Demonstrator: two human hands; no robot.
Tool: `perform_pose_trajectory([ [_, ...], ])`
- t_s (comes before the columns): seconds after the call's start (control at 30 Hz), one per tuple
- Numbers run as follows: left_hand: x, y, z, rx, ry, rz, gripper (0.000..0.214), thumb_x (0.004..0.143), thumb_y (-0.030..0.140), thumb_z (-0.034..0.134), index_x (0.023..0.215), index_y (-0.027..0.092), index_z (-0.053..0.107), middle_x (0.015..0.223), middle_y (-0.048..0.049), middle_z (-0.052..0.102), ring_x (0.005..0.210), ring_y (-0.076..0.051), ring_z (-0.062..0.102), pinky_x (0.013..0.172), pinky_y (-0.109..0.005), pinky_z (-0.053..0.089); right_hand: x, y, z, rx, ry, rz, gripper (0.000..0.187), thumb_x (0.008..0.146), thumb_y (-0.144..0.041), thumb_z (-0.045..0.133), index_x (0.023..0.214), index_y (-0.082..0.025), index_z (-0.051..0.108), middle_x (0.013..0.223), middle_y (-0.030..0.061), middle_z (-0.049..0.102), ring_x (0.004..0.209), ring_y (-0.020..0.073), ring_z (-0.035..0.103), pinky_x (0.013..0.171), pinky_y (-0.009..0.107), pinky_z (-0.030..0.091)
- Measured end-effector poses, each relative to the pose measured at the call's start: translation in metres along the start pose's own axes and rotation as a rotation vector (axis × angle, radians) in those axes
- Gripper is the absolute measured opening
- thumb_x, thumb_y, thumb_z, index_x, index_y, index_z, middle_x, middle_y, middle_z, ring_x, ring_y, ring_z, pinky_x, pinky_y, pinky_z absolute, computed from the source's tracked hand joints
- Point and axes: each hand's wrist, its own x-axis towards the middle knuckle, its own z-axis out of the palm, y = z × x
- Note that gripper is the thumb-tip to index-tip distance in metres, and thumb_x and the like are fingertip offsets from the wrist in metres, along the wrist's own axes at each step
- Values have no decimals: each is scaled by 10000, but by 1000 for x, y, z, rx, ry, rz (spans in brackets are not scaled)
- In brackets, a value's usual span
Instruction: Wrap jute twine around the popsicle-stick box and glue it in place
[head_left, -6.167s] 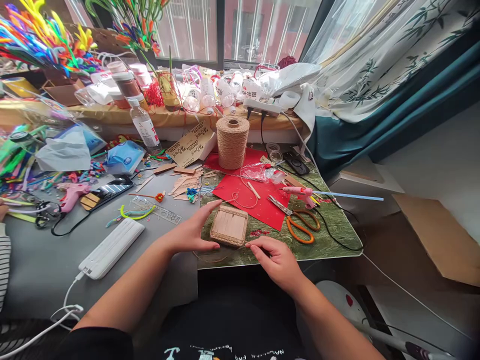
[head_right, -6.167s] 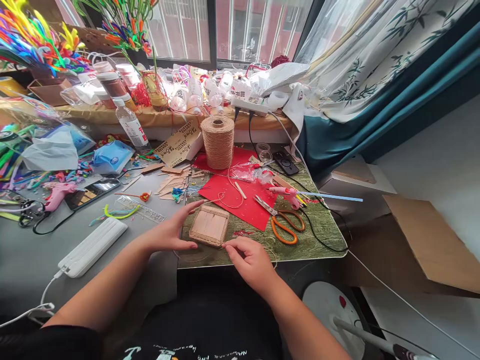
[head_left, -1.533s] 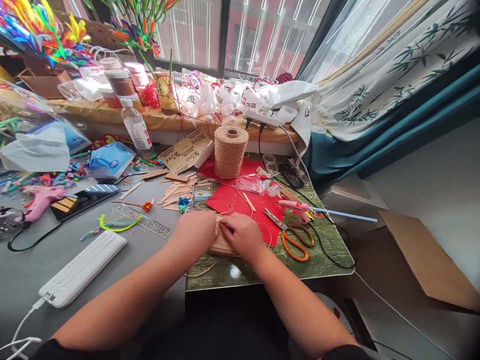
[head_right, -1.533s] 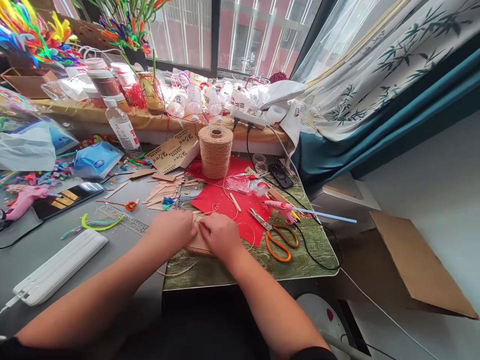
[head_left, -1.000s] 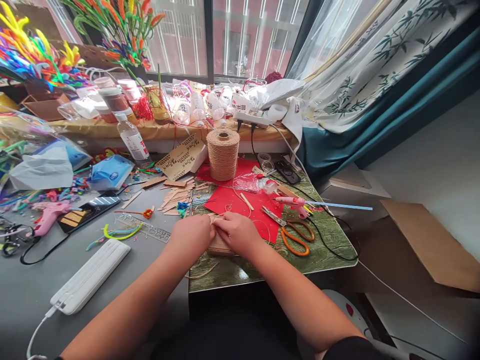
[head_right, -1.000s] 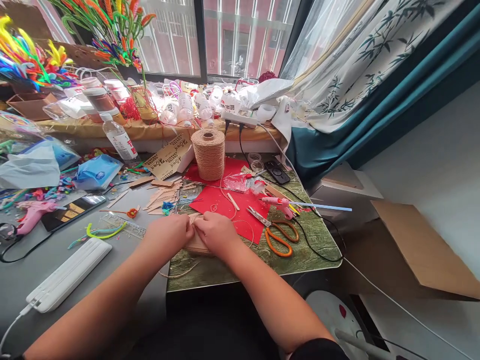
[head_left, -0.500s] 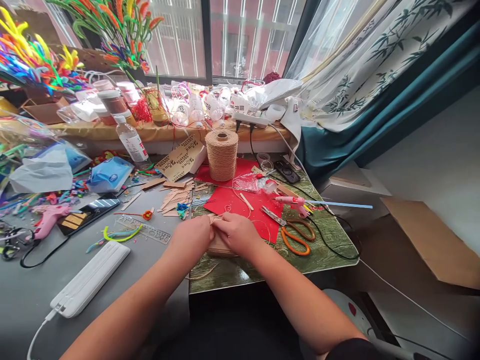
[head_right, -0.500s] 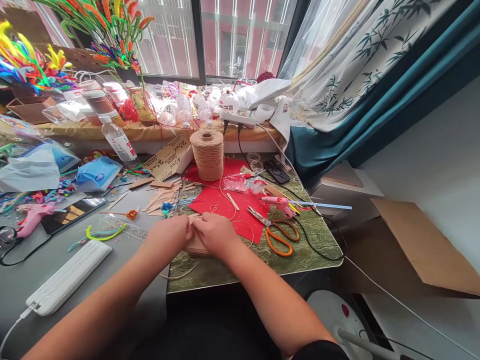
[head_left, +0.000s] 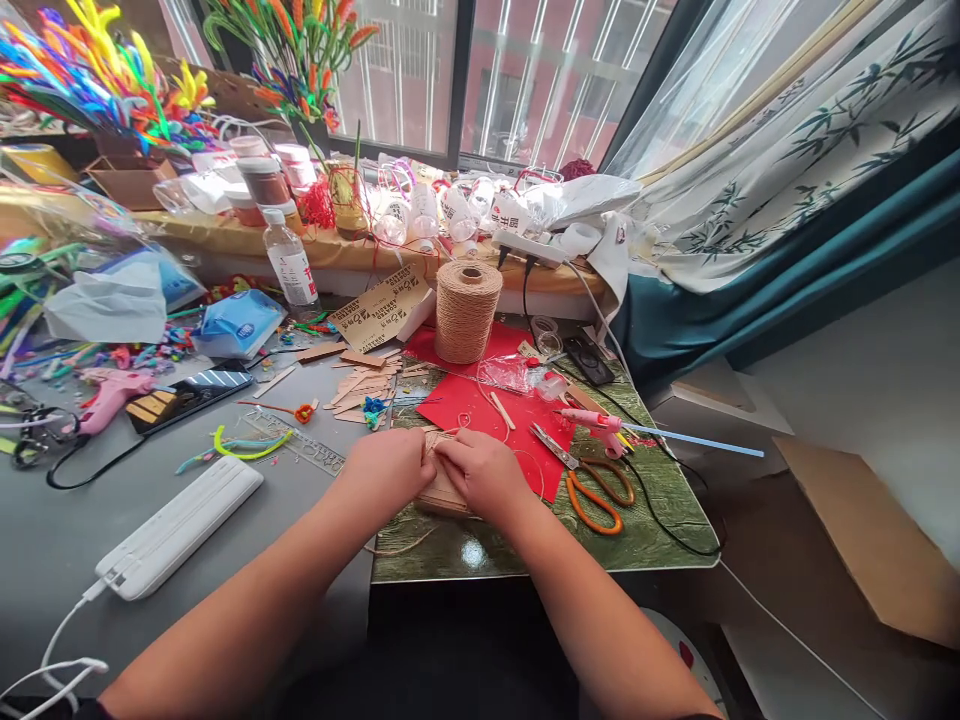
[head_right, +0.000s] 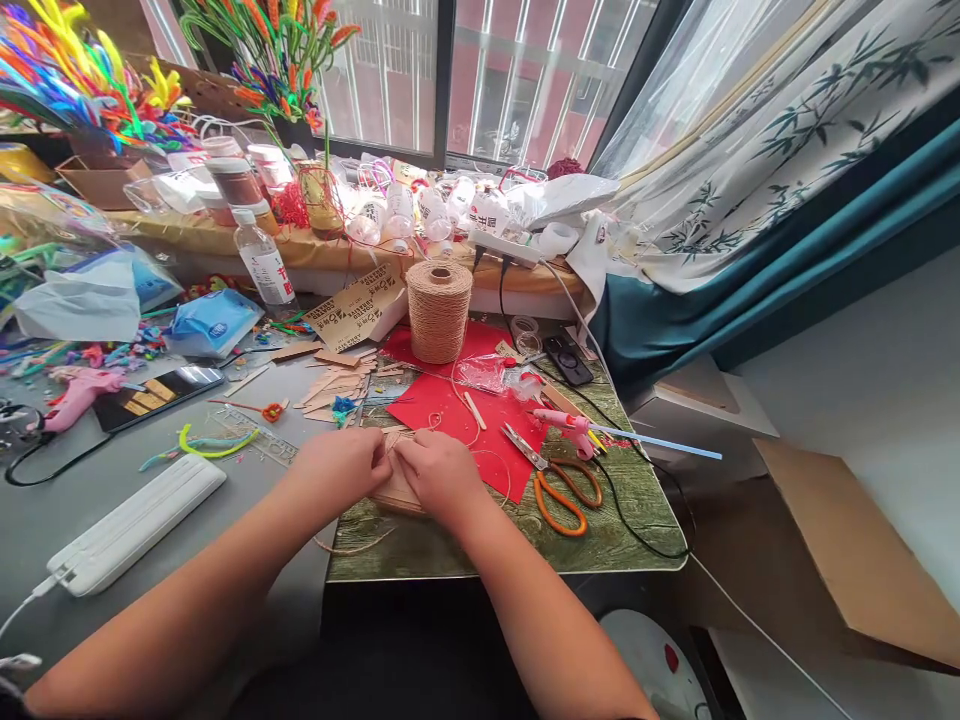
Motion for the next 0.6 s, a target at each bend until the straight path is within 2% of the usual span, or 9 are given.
perform_pose_trajectory([
  [0.27, -2, 3, 11, 45, 67, 23, 254, 954, 269, 457, 908, 163, 684, 830, -142, 752, 748, -282, 738, 589, -324, 440, -1, 2, 0, -48, 2, -45, 210, 1058, -306, 554, 1032, -236, 751, 823, 39, 609, 767, 184, 531, 665, 299, 322],
  [0.4, -4, -1, 14, 6, 98, 38, 225, 946, 290, 482, 876, 184, 667, 819, -126, 748, 720, -278, 714, 583, -327, 415, 0, 3, 2, -37, -11, -60, 244, 1072, -308, 529, 1064, -239, 763, 834, 46, 624, 781, 188, 540, 675, 304, 336],
  [0.6, 11, -29, 5, -213, 42, 107, 224, 914, 369, 541, 766, 235, 642, 753, -28, 722, 687, -210, 639, 570, -288, 334, -1, 4, 3, 9, -31, -50, 261, 1073, -291, 530, 1204, -255, 753, 880, 58, 663, 833, 202, 586, 716, 302, 393],
])
